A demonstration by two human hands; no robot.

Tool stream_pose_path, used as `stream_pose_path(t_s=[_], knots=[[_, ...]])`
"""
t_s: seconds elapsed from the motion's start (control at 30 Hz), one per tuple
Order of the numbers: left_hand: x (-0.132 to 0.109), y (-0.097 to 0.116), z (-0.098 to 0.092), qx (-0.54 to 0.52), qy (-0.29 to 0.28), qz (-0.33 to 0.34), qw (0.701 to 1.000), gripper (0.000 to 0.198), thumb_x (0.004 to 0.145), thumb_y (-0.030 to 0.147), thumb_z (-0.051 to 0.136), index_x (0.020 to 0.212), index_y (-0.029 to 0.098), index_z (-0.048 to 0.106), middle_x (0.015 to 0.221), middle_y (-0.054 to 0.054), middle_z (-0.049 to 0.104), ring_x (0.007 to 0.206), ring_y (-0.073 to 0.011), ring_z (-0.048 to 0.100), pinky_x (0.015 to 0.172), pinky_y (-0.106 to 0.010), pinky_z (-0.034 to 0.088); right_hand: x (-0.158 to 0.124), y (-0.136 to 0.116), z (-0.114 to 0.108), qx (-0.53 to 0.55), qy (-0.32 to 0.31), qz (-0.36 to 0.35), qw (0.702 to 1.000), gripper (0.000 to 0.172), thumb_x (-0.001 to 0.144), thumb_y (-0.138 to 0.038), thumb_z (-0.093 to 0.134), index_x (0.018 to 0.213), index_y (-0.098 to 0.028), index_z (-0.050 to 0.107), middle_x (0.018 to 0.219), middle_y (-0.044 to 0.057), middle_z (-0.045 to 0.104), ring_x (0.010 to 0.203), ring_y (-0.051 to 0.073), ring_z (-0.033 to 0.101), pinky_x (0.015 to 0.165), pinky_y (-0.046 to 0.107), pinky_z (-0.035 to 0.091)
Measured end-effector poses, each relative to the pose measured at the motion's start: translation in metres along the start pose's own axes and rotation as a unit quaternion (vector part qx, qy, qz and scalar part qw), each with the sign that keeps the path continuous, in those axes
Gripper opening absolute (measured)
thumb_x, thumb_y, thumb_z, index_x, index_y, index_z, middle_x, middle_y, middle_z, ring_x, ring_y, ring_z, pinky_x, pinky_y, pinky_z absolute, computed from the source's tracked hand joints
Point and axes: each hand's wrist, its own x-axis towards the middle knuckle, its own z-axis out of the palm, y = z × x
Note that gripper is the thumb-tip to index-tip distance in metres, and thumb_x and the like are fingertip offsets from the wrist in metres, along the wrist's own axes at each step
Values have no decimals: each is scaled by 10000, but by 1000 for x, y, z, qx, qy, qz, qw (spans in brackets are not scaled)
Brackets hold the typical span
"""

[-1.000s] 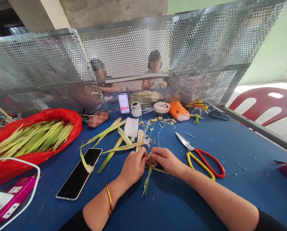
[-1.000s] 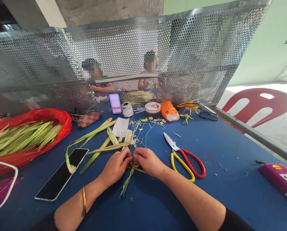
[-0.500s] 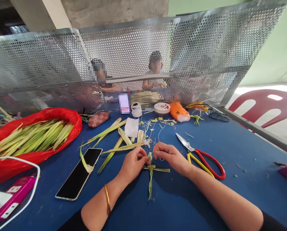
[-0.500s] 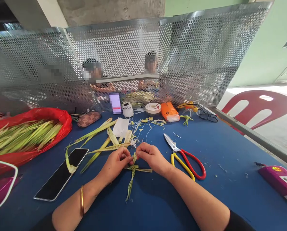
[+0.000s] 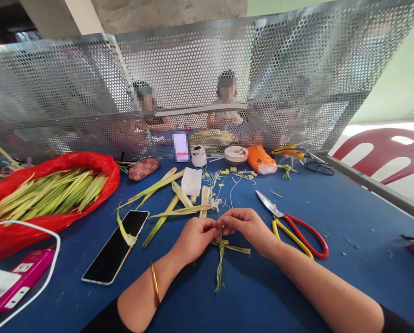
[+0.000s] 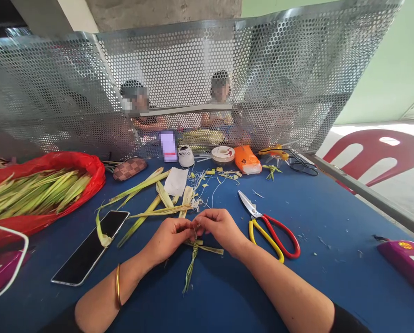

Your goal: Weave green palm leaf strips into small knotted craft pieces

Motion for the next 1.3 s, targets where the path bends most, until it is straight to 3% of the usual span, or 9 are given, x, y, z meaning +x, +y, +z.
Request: stream_pose_path(t_s=[0.27,0.4,0.47,0.57,0.67,0.83,0.9,1.13,1.3], knots=[[0,6,-2,-40,-35,-25,998,139,768,271,592,725,166,672,700,-24,681,680,-161,611,689,-278,463,0,1,1,36,7,14,999,219,770,-364,655,810,-171,750,695,18,676,646,129,562,646,280,432],[0,4,1,-20,-18,-23,999,173,793,316,593,722,168,647,679,-19,658,653,-151,590,657,-268,451,2,3,-2,19,12,-14,1000,298,745,-267,647,1032,-210,702,935,25,695,732,135,593,699,293,466],[0,4,1,-21,-7,-17,1000,184,808,337,586,747,169,628,680,-17,649,658,-148,588,665,-268,454,3,5,-6,-37,21,-20,999,233,728,-232,640,953,-201,691,865,12,680,691,133,580,668,286,464],[0,5,1,-41,-3,-8,999,177,812,340,592,775,168,603,688,-15,636,675,-148,588,685,-275,460,4,8,-12,-135,-19,-5,991,67,709,-209,662,769,-187,678,666,-21,615,615,129,537,603,268,431],[1,6,0,-56,-3,-3,998,144,804,309,595,772,169,586,687,-6,617,673,-140,574,681,-272,454,4,10,-13,-168,-41,-8,985,101,673,-173,698,771,-198,704,723,-23,596,653,130,536,602,255,418],[1,10,0,-67,-6,-3,998,108,785,271,597,768,165,589,669,15,579,641,-118,528,637,-247,417,3,15,-6,-243,-10,-33,969,32,691,-206,731,712,-220,711,751,-25,564,668,126,519,602,246,383],[0,11,1,-71,-8,-6,997,135,785,294,607,770,161,592,670,19,571,630,-111,511,613,-238,399,3,15,-4,-269,-3,-36,962,94,703,-244,738,638,-208,679,718,-27,552,650,123,507,590,245,363],[1,11,-1,-110,-2,-41,993,241,778,388,645,802,162,564,672,6,610,633,-115,557,603,-235,431,3,6,-8,-238,-13,-16,971,84,755,-224,629,679,-193,649,646,-36,540,599,116,457,549,244,322],[1,12,-1,-111,25,-50,992,235,728,374,688,762,164,587,673,4,620,628,-120,571,594,-237,446,1,3,-9,-214,-53,-33,975,131,754,-263,640,652,-184,619,663,-40,519,583,103,444,536,238,329]])
